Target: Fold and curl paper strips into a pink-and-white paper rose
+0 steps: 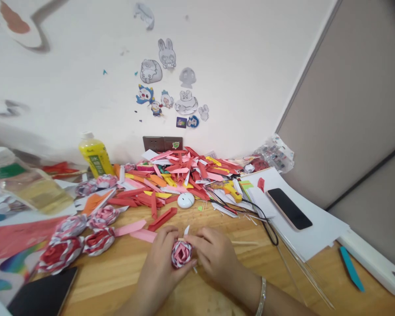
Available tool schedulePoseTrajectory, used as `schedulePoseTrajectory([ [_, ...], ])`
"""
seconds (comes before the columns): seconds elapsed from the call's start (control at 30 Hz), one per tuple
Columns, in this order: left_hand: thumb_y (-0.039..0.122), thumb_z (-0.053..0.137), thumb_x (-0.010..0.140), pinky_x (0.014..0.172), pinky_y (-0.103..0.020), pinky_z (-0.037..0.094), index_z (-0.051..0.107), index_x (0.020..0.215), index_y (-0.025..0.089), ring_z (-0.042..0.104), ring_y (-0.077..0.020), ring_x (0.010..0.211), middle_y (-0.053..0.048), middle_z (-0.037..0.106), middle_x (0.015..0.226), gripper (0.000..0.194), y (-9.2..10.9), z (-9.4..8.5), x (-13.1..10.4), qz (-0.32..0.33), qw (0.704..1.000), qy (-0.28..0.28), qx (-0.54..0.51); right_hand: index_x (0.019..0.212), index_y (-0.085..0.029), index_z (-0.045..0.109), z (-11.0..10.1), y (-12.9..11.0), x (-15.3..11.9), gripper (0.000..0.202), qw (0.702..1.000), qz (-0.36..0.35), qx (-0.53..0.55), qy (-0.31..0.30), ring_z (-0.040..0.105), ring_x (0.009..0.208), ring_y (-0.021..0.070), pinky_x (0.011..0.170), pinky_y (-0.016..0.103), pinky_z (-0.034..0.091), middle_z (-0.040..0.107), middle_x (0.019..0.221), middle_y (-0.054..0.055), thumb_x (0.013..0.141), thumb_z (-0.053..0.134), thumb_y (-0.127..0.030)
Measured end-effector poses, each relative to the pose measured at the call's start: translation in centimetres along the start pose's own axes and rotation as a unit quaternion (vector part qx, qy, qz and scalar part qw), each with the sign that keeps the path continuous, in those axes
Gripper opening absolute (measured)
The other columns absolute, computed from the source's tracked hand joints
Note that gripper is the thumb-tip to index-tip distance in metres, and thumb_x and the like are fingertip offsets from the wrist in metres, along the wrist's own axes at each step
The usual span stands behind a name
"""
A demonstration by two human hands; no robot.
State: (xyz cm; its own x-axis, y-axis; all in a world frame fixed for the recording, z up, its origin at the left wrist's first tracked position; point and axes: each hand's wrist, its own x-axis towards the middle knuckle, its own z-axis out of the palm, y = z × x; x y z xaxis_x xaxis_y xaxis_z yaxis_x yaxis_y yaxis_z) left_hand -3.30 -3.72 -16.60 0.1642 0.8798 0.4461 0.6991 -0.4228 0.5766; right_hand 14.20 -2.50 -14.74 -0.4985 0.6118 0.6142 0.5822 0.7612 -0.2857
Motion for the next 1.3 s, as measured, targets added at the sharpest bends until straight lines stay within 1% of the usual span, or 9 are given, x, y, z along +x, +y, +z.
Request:
schedulePoseTrajectory([
  [0.27, 0.037, 0.071, 0.068, 0.083, -0.044, 0.052, 0.058, 0.096, 0.021, 0.059, -0.0292, 0.101, -0.010, 0.059, 0.105, 0.035, -0.4, 0.4, -0.2, 0.034, 0.999, 0.008, 0.028, 0.097, -0.020, 0.070, -0.2, 0.0, -0.2, 0.031, 1.000, 0.016, 0.023, 0.013, 0.054, 0.065, 0.0155, 0.057, 0.026, 0.039, 0.062, 0.077, 0.006, 0.097, 0.041, -0.031],
  [0.43, 0.032, 0.069, 0.068, 0.082, -0.044, 0.053, 0.059, 0.094, 0.020, 0.059, -0.0294, 0.099, -0.011, 0.059, 0.104, 0.030, -0.2, 0.3, -0.3, 0.055, 0.997, 0.007, 0.050, 0.090, -0.020, 0.071, 0.0, -0.3, -0.1, 0.026, 0.997, 0.059, 0.051, 0.015, 0.056, 0.062, 0.0150, 0.055, 0.026, 0.037, 0.061, 0.070, 0.004, 0.094, 0.046, -0.028],
  [0.57, 0.032, 0.067, 0.069, 0.080, -0.042, 0.053, 0.058, 0.095, 0.020, 0.060, -0.0285, 0.098, -0.011, 0.060, 0.104, 0.029, 0.0, 0.2, -0.3, 0.069, 0.996, 0.007, 0.054, 0.084, -0.020, 0.069, 0.0, -0.5, -0.1, 0.022, 0.994, 0.086, 0.063, 0.002, 0.058, 0.062, 0.0148, 0.056, 0.025, 0.037, 0.063, 0.069, 0.003, 0.091, 0.049, -0.026],
  [0.8, 0.031, 0.068, 0.068, 0.081, -0.042, 0.053, 0.057, 0.097, 0.020, 0.060, -0.0290, 0.098, -0.011, 0.059, 0.104, 0.032, 0.0, 0.3, -0.4, 0.078, 0.995, 0.009, 0.060, 0.088, -0.021, 0.063, -0.1, -0.5, -0.2, 0.019, 0.991, 0.098, 0.087, -0.032, 0.060, 0.062, 0.0142, 0.057, 0.024, 0.036, 0.067, 0.072, 0.001, 0.093, 0.045, -0.024],
  [0.93, 0.031, 0.068, 0.069, 0.081, -0.042, 0.053, 0.057, 0.097, 0.020, 0.060, -0.0290, 0.098, -0.011, 0.059, 0.104, 0.032, 0.1, 0.2, -0.5, 0.081, 0.994, 0.006, 0.067, 0.083, -0.020, 0.060, -0.3, -0.2, -0.1, 0.024, 0.996, 0.060, 0.044, -0.059, 0.058, 0.057, 0.0142, 0.053, 0.024, 0.034, 0.066, 0.067, 0.001, 0.095, 0.040, -0.026],
  [1.03, 0.033, 0.067, 0.070, 0.080, -0.041, 0.053, 0.057, 0.095, 0.020, 0.060, -0.0289, 0.098, -0.011, 0.059, 0.104, 0.030, -0.1, 0.2, -0.6, 0.090, 0.993, -0.001, 0.075, 0.082, -0.018, 0.058, -0.1, 0.3, -0.3, 0.030, 0.997, -0.011, -0.035, -0.074, 0.055, 0.052, 0.0153, 0.049, 0.026, 0.030, 0.063, 0.064, 0.004, 0.097, 0.033, -0.025],
  [1.13, 0.037, 0.066, 0.071, 0.081, -0.041, 0.053, 0.057, 0.096, 0.020, 0.060, -0.0292, 0.098, -0.012, 0.059, 0.104, 0.032, -0.4, 0.4, -0.6, 0.098, 0.992, 0.004, 0.081, 0.087, -0.016, 0.058, 0.2, 0.7, -0.5, 0.031, 0.990, -0.068, -0.080, -0.090, 0.055, 0.054, 0.0165, 0.049, 0.027, 0.030, 0.063, 0.066, 0.005, 0.098, 0.030, -0.024],
  [1.2, 0.040, 0.066, 0.072, 0.081, -0.042, 0.053, 0.057, 0.097, 0.020, 0.060, -0.0295, 0.099, -0.012, 0.060, 0.105, 0.033, -0.5, 0.4, -0.7, 0.097, 0.992, 0.009, 0.085, 0.089, -0.016, 0.058, 0.4, 0.9, -0.6, 0.031, 0.990, -0.073, -0.079, -0.089, 0.056, 0.056, 0.0160, 0.050, 0.027, 0.031, 0.064, 0.069, 0.005, 0.099, 0.030, -0.027],
  [1.3, 0.042, 0.066, 0.073, 0.081, -0.042, 0.053, 0.057, 0.098, 0.020, 0.060, -0.0299, 0.098, -0.013, 0.060, 0.105, 0.035, -0.5, 0.4, -0.7, 0.105, 0.990, 0.011, 0.092, 0.087, -0.019, 0.056, 0.3, 1.0, -0.5, 0.030, 0.994, -0.039, -0.049, -0.088, 0.058, 0.056, 0.0143, 0.050, 0.025, 0.032, 0.066, 0.070, 0.003, 0.100, 0.032, -0.030],
])
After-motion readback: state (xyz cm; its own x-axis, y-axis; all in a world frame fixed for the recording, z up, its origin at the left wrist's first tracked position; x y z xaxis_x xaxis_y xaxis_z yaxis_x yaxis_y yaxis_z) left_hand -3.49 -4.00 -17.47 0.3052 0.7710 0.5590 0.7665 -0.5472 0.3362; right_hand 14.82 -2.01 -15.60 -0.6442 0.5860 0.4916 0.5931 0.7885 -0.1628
